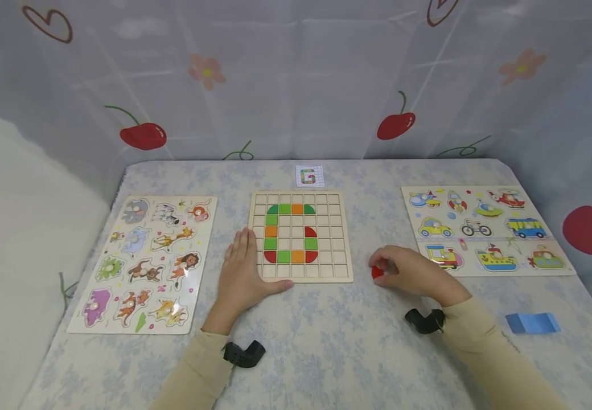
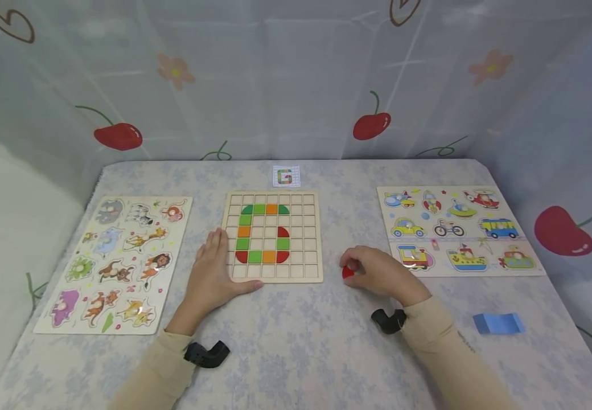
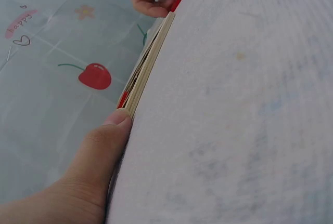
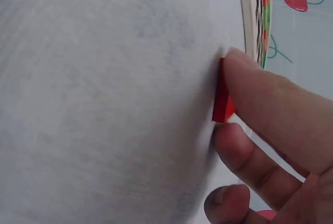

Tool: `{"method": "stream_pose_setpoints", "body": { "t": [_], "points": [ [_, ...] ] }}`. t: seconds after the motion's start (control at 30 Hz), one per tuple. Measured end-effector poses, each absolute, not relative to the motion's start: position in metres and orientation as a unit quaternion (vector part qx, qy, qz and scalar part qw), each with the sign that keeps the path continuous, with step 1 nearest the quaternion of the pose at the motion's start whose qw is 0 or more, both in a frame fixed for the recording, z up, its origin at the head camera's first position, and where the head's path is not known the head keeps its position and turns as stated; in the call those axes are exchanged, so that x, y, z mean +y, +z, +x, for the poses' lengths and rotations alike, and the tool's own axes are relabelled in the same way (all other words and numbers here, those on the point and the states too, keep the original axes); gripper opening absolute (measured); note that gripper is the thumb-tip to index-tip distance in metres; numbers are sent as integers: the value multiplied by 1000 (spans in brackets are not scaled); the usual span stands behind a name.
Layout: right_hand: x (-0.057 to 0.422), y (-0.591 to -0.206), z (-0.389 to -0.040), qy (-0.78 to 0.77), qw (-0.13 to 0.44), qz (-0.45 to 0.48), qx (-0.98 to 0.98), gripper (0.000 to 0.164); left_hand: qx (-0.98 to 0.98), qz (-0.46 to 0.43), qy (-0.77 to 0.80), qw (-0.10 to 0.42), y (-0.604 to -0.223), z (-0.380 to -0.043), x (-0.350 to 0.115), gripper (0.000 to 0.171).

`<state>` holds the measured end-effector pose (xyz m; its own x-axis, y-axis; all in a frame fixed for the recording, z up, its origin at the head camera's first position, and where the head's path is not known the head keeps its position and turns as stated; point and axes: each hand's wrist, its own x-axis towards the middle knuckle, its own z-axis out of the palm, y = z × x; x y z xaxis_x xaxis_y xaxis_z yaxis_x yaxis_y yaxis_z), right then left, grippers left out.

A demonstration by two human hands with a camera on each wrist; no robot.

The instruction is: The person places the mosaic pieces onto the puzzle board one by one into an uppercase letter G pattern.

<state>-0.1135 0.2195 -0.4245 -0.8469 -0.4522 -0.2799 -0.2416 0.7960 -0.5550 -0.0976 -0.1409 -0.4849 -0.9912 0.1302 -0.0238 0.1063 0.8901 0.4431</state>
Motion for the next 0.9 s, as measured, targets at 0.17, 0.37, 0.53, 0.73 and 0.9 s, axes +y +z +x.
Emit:
{"method": "stream_pose_setpoints", "body": {
  "t": [0.17,0.37,0.53,0.73,0.9],
  "points": [
    [221,-428,-114,-254,189,-181,931,22,972,60,227,24,-486,-97,-142,144],
    [225,-427,-115,-263,189,-185,928,18,972,61,225,23,-486,-97,-142,144],
    [225,-429,-116,-290,203,-162,921,19,972,61,225,22,-486,-97,-142,144],
    [215,-430,-129,-319,176,-158,918,17,971,63,229,19,-486,-98,-142,144],
    [187,-429,-146,-356,153,-154,909,14,971,64,230,18,-487,-98,-141,144]
  ]
}}
